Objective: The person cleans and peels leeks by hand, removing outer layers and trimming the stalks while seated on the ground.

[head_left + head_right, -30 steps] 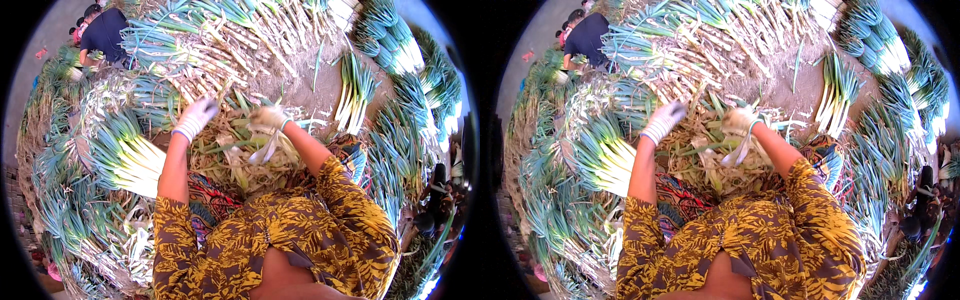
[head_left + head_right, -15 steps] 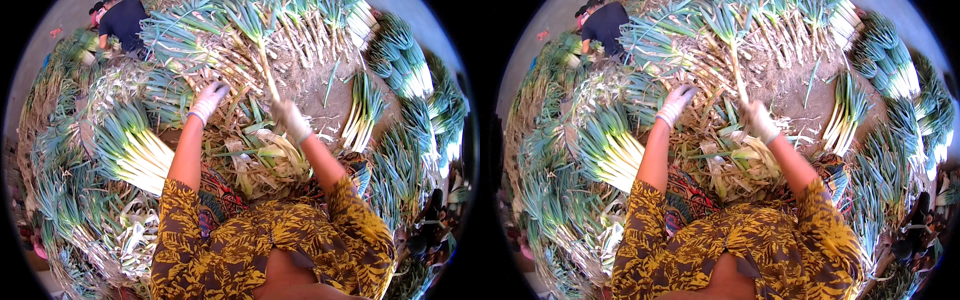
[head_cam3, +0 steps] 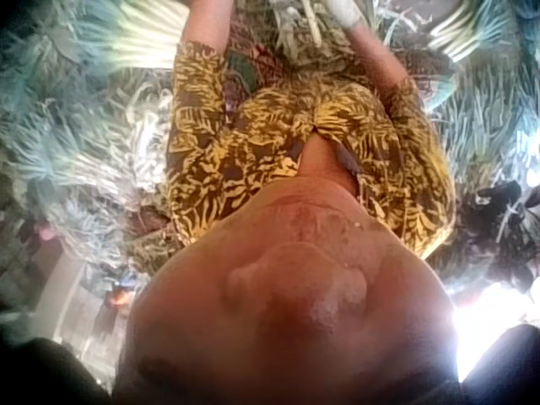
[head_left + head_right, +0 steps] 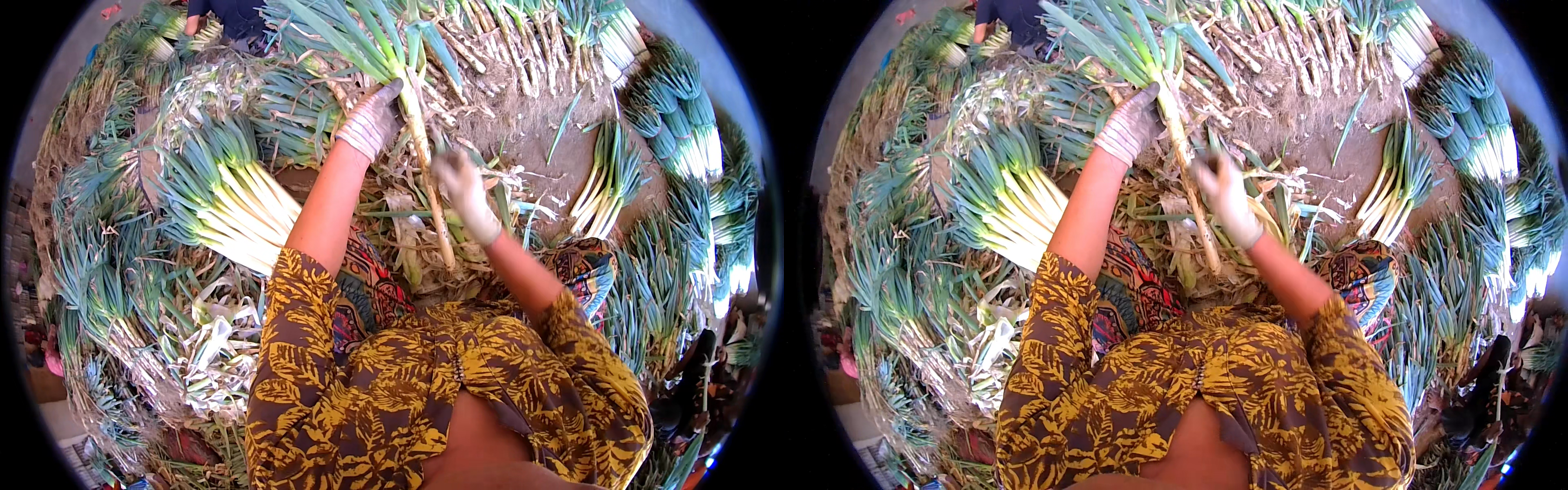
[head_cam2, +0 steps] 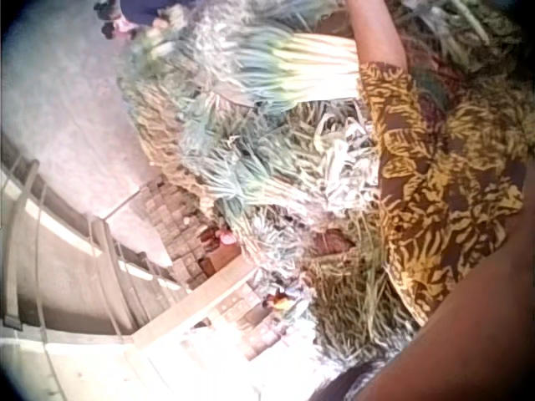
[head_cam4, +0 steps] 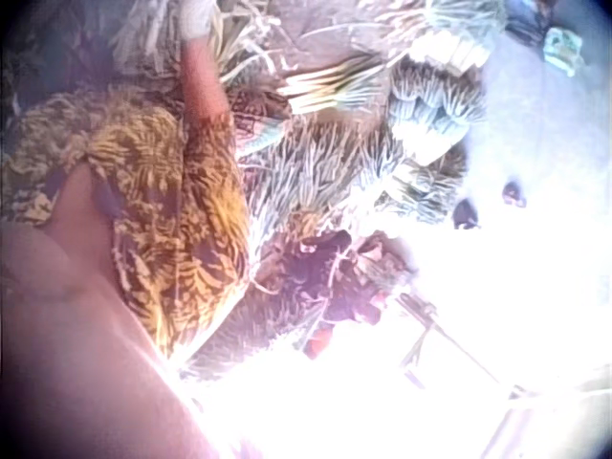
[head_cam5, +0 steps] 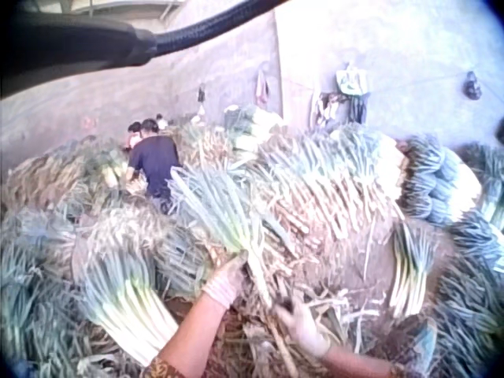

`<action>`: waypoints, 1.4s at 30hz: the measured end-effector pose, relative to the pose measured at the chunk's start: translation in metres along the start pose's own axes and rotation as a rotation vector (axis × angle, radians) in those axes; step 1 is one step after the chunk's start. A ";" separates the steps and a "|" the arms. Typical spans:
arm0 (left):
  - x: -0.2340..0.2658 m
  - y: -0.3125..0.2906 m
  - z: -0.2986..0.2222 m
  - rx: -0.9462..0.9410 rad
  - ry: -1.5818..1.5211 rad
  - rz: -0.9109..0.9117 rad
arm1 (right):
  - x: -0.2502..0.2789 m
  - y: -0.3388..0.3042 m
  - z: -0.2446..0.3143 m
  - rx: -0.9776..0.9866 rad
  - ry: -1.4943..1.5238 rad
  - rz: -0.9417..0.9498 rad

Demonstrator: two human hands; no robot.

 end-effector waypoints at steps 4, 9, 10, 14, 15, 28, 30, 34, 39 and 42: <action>-0.020 -0.010 0.003 -0.066 -0.023 0.061 | -0.030 0.100 0.062 0.116 0.320 0.037; 0.009 0.001 -0.026 -0.142 -0.173 -0.072 | -0.050 0.089 0.051 -0.110 0.250 0.195; 0.026 0.007 -0.035 -0.154 -0.210 -0.082 | -0.055 0.063 0.050 -0.209 0.181 0.249; 0.062 0.016 -0.059 -0.242 -0.244 -0.250 | -0.051 -0.032 -0.012 -0.598 0.077 0.387; 0.061 0.020 -0.059 -0.214 -0.296 -0.249 | -0.040 -0.060 -0.014 -0.624 -0.139 0.503; 0.044 0.037 -0.038 -0.132 -0.205 -0.209 | -0.023 -0.072 -0.026 -0.514 0.389 0.195; 0.034 0.042 -0.027 -0.097 -0.278 -0.161 | -0.015 -0.068 -0.025 -0.298 0.198 0.071; 0.036 0.033 -0.001 -0.021 -0.036 -0.316 | -0.011 -0.045 0.001 -0.147 0.108 -0.014; 0.003 -0.009 0.047 0.250 0.561 0.104 | 0.010 -0.007 0.006 -0.061 0.054 -0.057; 0.015 -0.031 0.086 0.302 0.774 0.248 | 0.018 0.014 0.015 -0.087 0.049 -0.077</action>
Point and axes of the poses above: each hand's wrist, its own y-axis towards the middle knuckle, its own x-axis out of the back of the hand, z = x × y, the point moved 6 cm from there along y, towards the middle knuckle, and after that the axes turned 11 degrees about -z, right-handed, at the moved point
